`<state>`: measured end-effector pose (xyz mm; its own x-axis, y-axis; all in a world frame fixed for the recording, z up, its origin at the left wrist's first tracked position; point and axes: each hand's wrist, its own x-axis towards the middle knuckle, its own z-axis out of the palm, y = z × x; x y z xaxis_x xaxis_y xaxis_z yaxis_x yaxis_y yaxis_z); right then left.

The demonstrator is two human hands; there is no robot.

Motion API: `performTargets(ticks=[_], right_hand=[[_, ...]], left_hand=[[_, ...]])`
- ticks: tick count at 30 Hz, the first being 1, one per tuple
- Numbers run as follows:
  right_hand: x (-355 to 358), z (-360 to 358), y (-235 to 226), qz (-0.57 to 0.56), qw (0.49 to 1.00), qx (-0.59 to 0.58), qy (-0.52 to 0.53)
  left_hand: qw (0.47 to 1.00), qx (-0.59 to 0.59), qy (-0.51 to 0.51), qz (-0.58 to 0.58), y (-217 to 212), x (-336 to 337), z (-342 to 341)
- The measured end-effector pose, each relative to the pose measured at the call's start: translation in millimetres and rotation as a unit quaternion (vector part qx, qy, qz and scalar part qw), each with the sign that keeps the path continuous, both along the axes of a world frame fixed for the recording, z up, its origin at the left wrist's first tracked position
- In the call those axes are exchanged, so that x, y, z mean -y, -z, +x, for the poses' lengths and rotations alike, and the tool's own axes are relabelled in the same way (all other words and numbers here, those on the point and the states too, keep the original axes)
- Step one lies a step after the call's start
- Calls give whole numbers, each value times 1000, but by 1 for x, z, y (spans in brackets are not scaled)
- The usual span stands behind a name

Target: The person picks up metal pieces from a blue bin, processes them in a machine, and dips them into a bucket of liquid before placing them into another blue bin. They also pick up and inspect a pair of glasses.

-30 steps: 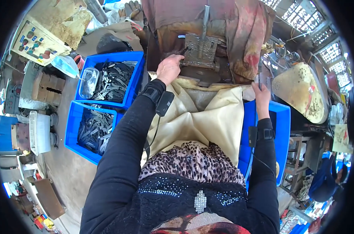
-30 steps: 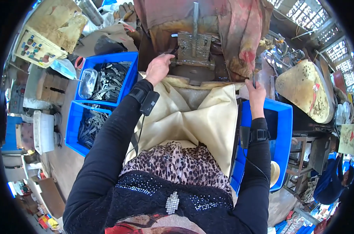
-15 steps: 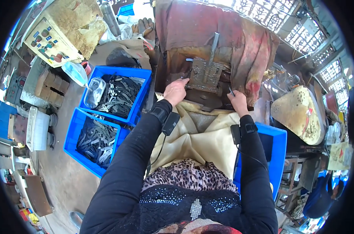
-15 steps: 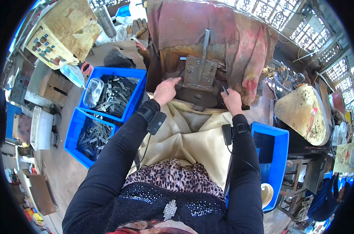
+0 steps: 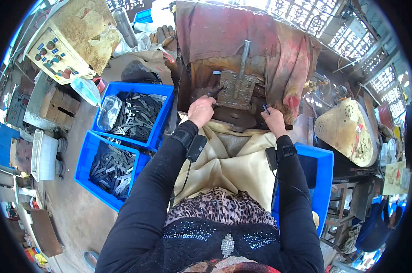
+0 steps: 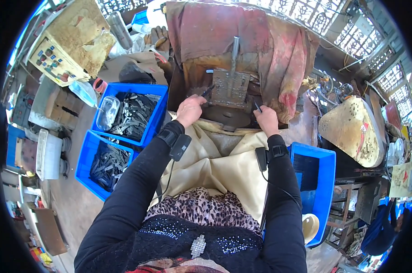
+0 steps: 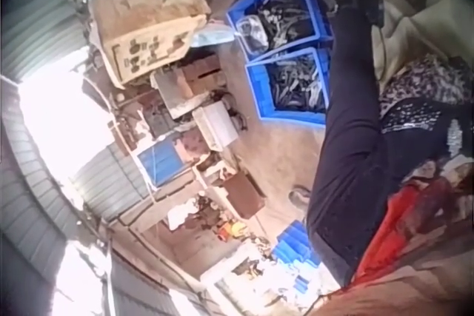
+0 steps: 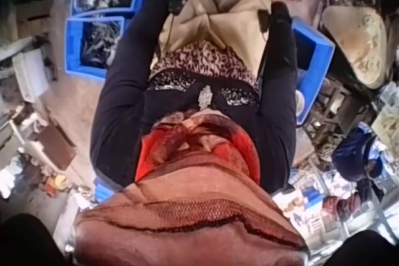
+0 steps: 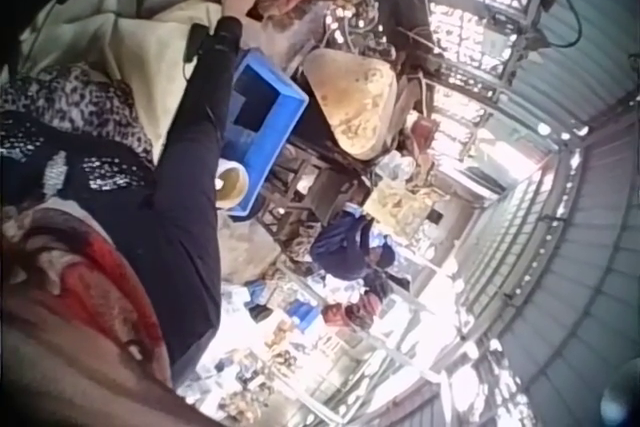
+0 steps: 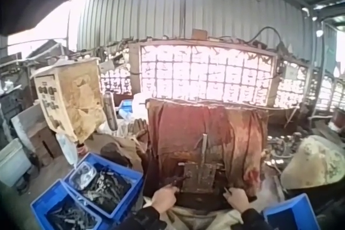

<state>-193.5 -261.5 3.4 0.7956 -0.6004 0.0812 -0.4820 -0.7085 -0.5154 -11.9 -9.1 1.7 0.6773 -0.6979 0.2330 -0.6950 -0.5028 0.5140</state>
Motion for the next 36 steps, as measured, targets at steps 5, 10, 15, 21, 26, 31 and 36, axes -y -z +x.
performTargets(ticks=[5,10,15,21,26,31,36], right_hand=[[-1,0,0,2,1000,-3,5],[-1,1,0,6,1000,1,4],[-2,1,-3,16,1000,-6,7],[-8,2,-3,-27,998,25,42],[-9,4,6,-214,973,41,-76],[-15,0,-13,-84,981,141,106],[-31,-48,-51,-28,969,234,78]], left_hand=[[1000,7,-7,1,2,1,0],[1000,20,-14,0,3,1,0],[999,31,-12,0,-1,-1,-2],[999,47,13,-3,5,-1,2],[967,211,139,-19,38,-10,26],[977,146,111,111,50,7,47],[992,16,103,70,50,13,34]])
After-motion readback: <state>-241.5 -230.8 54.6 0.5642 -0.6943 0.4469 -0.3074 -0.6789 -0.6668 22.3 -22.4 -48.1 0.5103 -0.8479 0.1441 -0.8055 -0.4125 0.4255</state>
